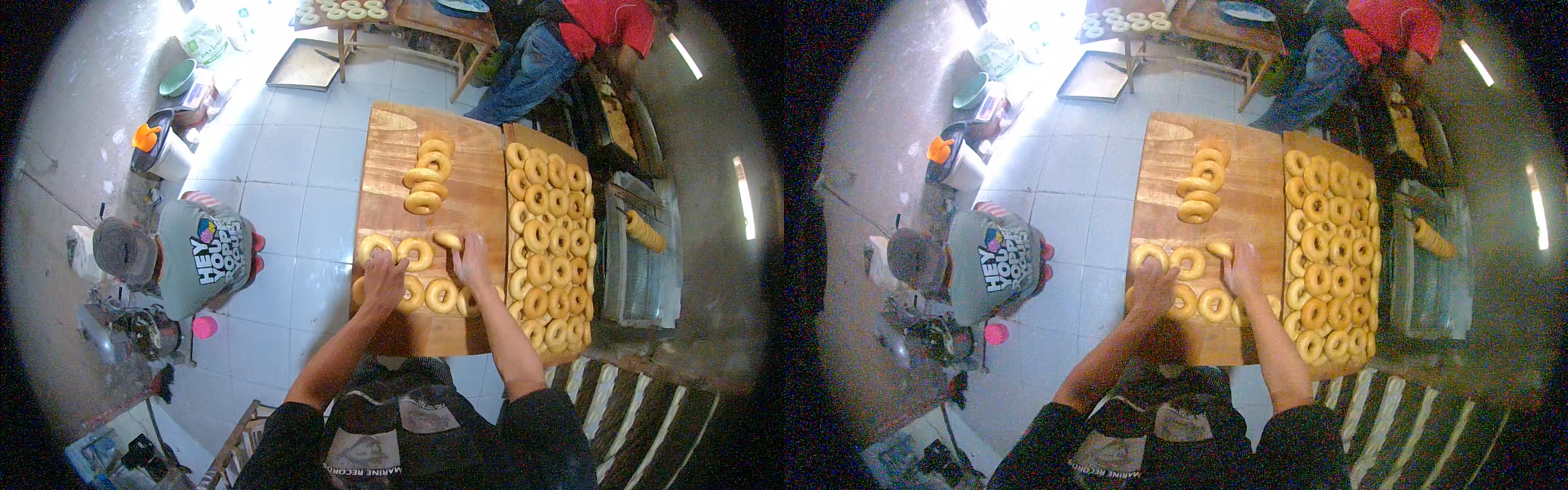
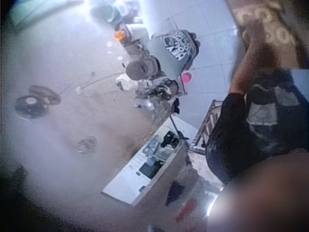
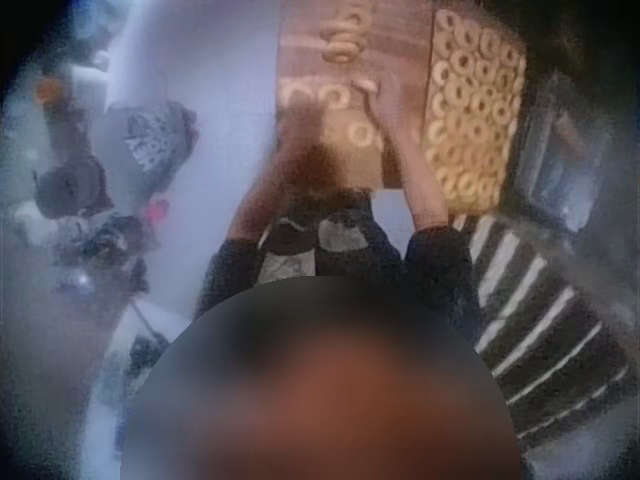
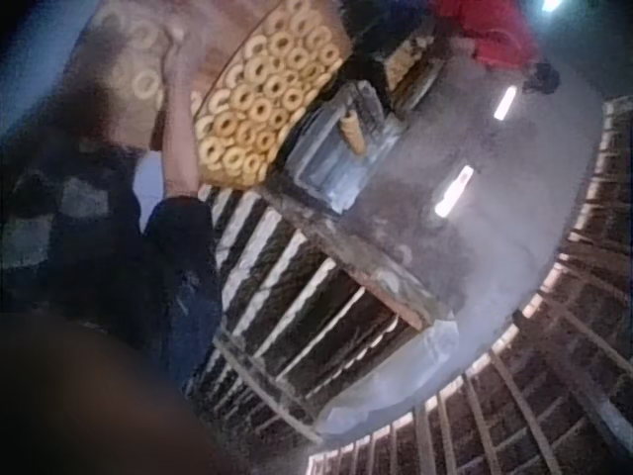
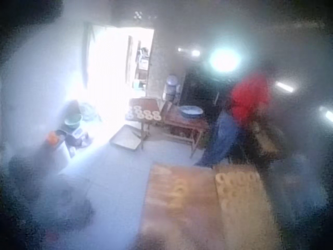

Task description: The person shapes dough into rings by hand and places them on a wooden board. Later, the person arranges cooked donuts on a wooden board and uses a metal rod to thread them.

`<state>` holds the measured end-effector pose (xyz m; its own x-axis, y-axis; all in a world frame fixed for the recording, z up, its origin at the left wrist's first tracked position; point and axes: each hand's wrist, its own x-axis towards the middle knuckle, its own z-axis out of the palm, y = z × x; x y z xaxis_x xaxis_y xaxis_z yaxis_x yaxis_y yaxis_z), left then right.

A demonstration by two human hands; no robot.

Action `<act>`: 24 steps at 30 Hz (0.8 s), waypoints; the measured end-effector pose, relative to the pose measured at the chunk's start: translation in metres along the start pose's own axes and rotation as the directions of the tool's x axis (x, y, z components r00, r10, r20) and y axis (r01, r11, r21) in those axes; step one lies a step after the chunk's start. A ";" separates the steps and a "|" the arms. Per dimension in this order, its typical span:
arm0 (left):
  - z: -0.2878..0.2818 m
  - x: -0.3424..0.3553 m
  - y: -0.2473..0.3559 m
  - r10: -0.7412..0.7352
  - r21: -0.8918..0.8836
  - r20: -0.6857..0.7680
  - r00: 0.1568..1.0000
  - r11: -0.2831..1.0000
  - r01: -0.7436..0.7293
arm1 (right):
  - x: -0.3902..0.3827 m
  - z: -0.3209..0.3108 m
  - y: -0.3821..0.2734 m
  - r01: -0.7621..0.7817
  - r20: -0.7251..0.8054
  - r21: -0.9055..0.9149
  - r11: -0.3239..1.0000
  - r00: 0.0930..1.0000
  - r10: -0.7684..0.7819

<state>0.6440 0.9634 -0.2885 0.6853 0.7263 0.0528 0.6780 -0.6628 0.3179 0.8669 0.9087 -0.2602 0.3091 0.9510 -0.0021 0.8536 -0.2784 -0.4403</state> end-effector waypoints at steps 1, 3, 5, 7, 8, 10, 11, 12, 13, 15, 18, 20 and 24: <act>-0.003 -0.001 0.002 -0.016 -0.001 0.020 1.000 1.000 0.016 | -0.019 -0.002 0.005 0.109 -0.006 0.012 0.994 0.994 -0.109; -0.007 0.000 0.009 0.040 -0.009 -0.067 0.997 0.999 -0.040 | -0.042 -0.009 0.008 0.195 0.001 0.066 0.979 0.981 -0.195; -0.005 0.005 0.014 0.049 -0.012 -0.061 0.997 0.999 -0.049 | -0.048 -0.018 0.009 0.165 0.036 0.150 0.975 0.984 -0.173; -0.003 0.012 0.020 0.039 -0.017 0.048 0.998 0.999 -0.038 | -0.044 -0.016 0.018 0.081 -0.082 0.197 0.977 0.994 -0.066; -0.003 0.013 0.023 0.017 -0.024 0.063 0.998 1.000 -0.016 | -0.037 -0.013 0.022 0.015 -0.091 0.198 0.980 0.996 0.003; -0.013 0.020 0.029 0.014 -0.035 0.053 0.999 0.999 -0.012 | -0.030 0.004 0.035 -0.028 -0.130 0.206 0.978 0.990 0.056; -0.013 0.025 0.033 0.031 -0.047 0.023 0.999 0.998 -0.030 | -0.031 0.011 0.050 -0.070 -0.082 0.155 0.985 0.993 0.083; -0.008 0.028 0.028 0.053 -0.053 -0.053 0.997 0.997 -0.056 | -0.028 0.015 0.050 -0.091 -0.023 0.114 0.989 0.995 0.095; -0.002 0.030 0.024 0.075 -0.056 -0.130 0.989 0.995 -0.083 | -0.026 0.017 0.051 -0.109 0.035 0.069 0.992 0.994 0.107; 0.006 0.032 0.010 -0.052 -0.153 -0.115 0.992 0.988 0.034 | -0.021 0.005 0.031 -0.158 0.027 -0.041 0.987 0.987 0.159; -0.005 0.051 0.023 -0.167 -0.261 -0.196 0.966 0.959 0.113 | 0.006 -0.004 0.034 -0.025 -0.049 0.008 1.000 0.998 0.026; -0.007 0.071 0.024 -0.218 -0.213 -0.236 0.947 0.962 0.168 | 0.047 -0.005 0.024 0.152 -0.166 -0.001 0.988 0.975 -0.150; -0.023 0.111 0.029 -0.236 -0.230 -0.364 0.901 0.960 0.159 | 0.081 0.017 -0.006 0.332 -0.187 -0.328 0.884 0.895 -0.406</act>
<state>0.7336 1.0292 -0.2520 0.3607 0.8773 0.3167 0.6988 -0.4791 0.5312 0.8796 0.9900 -0.2733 0.0088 0.9387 0.3446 0.9951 0.0256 -0.0951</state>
